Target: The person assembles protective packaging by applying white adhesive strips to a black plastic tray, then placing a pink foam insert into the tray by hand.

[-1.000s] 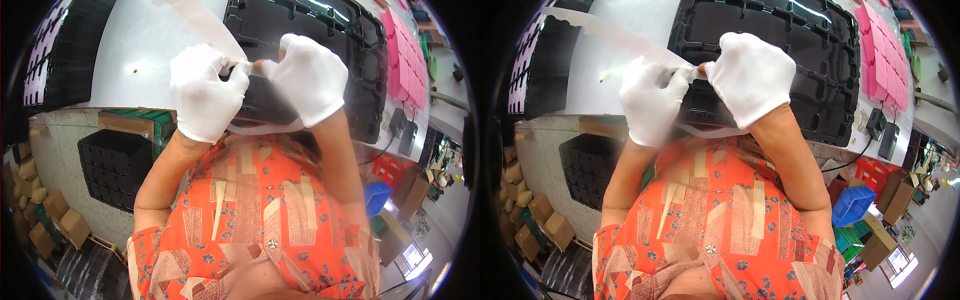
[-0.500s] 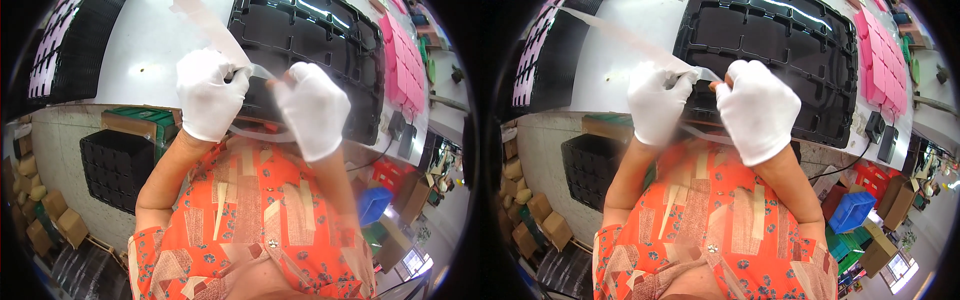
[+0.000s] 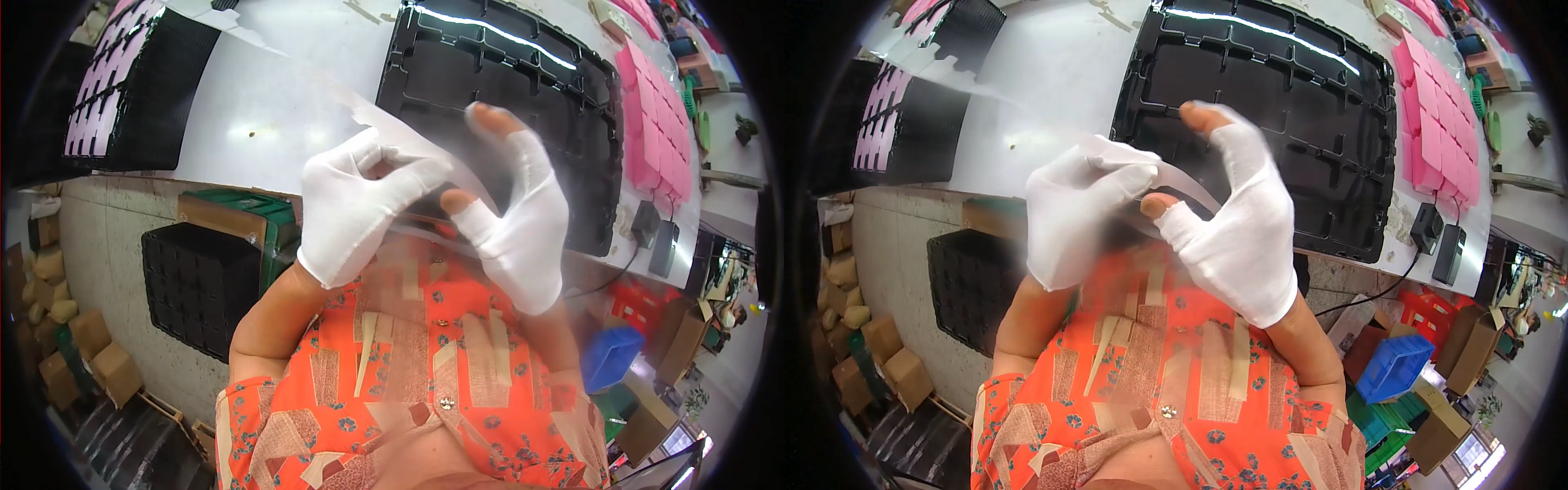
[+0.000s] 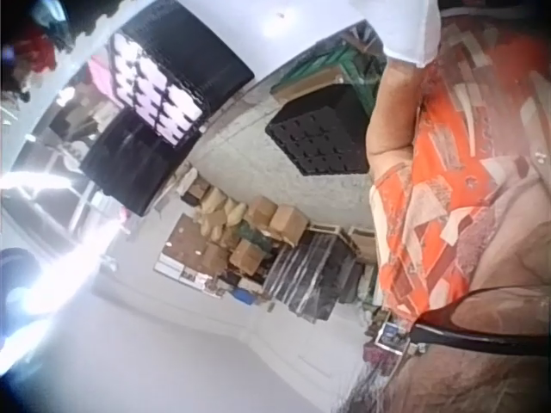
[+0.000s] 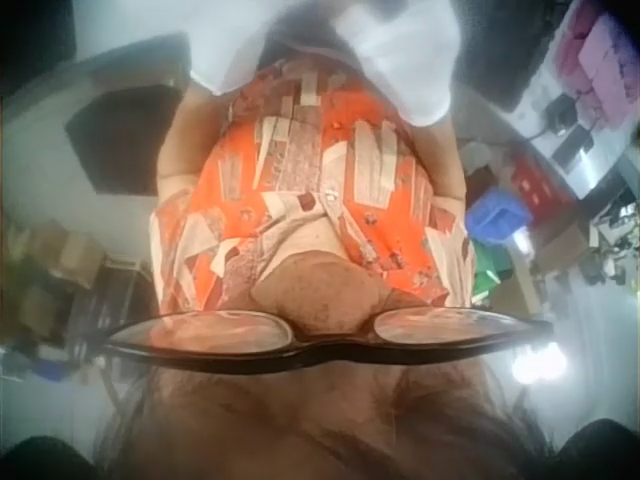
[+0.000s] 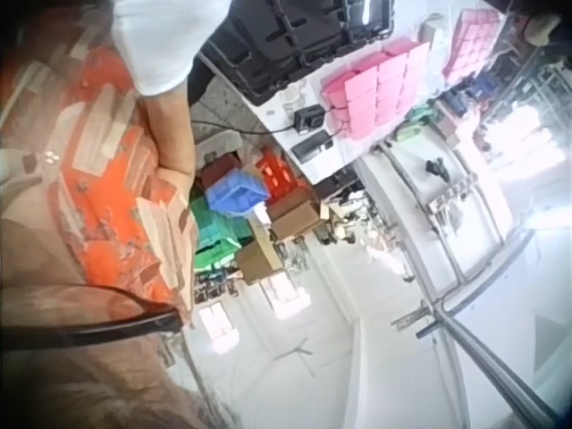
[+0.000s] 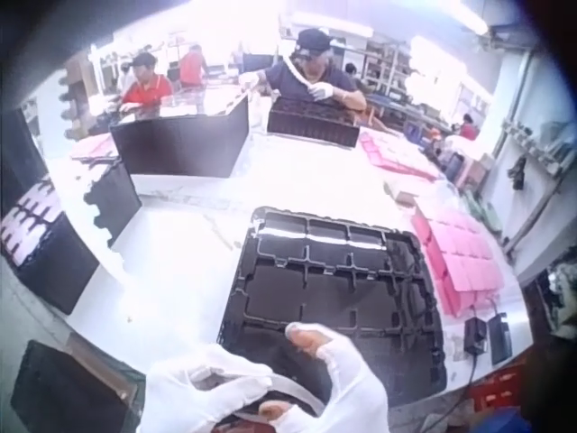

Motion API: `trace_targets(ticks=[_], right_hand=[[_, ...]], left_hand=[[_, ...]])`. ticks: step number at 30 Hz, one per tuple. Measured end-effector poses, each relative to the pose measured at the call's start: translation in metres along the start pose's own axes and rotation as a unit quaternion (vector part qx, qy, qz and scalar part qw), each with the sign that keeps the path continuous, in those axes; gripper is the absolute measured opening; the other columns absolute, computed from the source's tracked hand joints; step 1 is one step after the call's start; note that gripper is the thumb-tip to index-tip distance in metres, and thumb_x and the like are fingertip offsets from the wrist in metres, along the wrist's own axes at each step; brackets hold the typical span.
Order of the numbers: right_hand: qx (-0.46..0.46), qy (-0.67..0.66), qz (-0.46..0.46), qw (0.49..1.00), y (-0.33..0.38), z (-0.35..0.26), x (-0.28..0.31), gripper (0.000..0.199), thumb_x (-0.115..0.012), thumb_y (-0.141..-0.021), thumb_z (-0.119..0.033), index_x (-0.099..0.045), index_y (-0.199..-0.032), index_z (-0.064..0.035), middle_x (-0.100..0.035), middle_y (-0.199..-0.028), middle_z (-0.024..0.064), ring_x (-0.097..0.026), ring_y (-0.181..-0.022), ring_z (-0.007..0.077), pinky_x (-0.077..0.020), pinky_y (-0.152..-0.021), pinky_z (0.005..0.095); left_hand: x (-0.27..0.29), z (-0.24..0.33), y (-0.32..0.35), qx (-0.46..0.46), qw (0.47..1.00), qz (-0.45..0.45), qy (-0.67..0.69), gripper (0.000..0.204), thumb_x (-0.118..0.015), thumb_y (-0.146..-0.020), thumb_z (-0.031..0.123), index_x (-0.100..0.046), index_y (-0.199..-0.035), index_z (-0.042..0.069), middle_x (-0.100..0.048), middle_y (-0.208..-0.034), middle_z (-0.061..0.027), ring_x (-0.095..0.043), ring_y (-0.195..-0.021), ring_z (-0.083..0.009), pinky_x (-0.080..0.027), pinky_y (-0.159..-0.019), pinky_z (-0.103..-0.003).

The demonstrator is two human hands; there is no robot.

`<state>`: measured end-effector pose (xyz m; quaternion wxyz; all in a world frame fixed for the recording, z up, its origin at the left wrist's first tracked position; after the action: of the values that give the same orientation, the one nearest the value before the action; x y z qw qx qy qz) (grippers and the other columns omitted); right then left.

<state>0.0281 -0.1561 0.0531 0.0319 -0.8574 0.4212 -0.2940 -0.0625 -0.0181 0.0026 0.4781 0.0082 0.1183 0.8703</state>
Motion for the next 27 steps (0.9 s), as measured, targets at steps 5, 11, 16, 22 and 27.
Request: trace_targets(ticks=[5, 11, 16, 22, 27], right_hand=[[-0.327, -0.231, -0.059, 0.915, 0.013, 0.028, -0.014, 0.036, -0.08, -0.086, 0.002, -0.069, -0.12, 0.0034, -0.075, -0.108, 0.0097, -0.071, -0.091, 0.0152, -0.0581, -0.081, 0.029], [0.168, 0.155, 0.144, 0.963, 0.007, -0.029, 0.017, 0.023, -0.076, -0.079, 0.006, -0.075, -0.101, -0.0017, -0.072, -0.091, 0.0089, -0.068, -0.067, 0.0217, -0.0526, -0.056, 0.0275], [0.236, 0.162, 0.046, 0.957, 0.013, -0.054, -0.005, 0.043, -0.079, -0.074, 0.003, -0.072, -0.116, -0.0003, -0.072, -0.097, 0.0088, -0.067, -0.074, 0.0212, -0.0546, -0.06, 0.0306], [-0.297, -0.261, -0.053, 0.917, 0.008, 0.025, -0.004, 0.033, -0.077, -0.095, -0.014, -0.071, -0.121, 0.0062, -0.075, -0.105, 0.0103, -0.069, -0.087, 0.0115, -0.0565, -0.078, 0.026], [-0.315, -0.218, -0.076, 0.921, 0.009, 0.021, -0.013, 0.024, -0.08, -0.093, -0.013, -0.075, -0.109, 0.0045, -0.076, -0.092, 0.0079, -0.068, -0.081, 0.0088, -0.0549, -0.071, 0.0236]], left_hand=[[-0.005, 0.006, -0.002, -0.015, 0.999, 0.002, 0.05, 0.012, -0.079, -0.092, 0.006, -0.078, -0.101, -0.001, -0.075, -0.093, -0.0031, -0.067, -0.086, -0.007, -0.054, -0.077, -0.023], [0.002, 0.021, 0.004, -0.014, 0.995, 0.026, -0.1, 0.02, -0.081, -0.094, 0.015, -0.076, -0.096, -0.004, -0.075, -0.086, -0.0039, -0.066, -0.077, -0.0063, -0.054, -0.071, -0.023], [0.001, -0.007, 0.003, 0.056, 0.995, 0.046, 0.068, 0.026, -0.079, -0.097, 0.021, -0.075, -0.095, -0.005, -0.071, -0.08, -0.002, -0.06, -0.07, -0.0051, -0.051, -0.065, -0.023], [0.007, -0.008, 0.009, 0.031, 0.998, 0.039, 0.04, 0.023, -0.076, -0.099, 0.018, -0.076, -0.099, -0.005, -0.072, -0.081, -0.0023, -0.062, -0.071, -0.0051, -0.051, -0.065, -0.022], [0.006, -0.006, 0.009, 0.025, 0.999, 0.019, 0.009, 0.023, -0.077, -0.098, 0.018, -0.077, -0.102, -0.005, -0.071, -0.081, -0.0026, -0.063, -0.071, -0.0055, -0.051, -0.065, -0.021]])
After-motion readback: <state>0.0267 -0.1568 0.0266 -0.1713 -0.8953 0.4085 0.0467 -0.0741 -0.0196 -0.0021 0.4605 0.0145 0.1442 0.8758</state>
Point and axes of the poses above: each hand's wrist, its own y-axis away from the middle knuckle, its own x-axis out of the back of the hand, z = x × y, the point moved 10 cm from there along -y, towards the middle knuckle
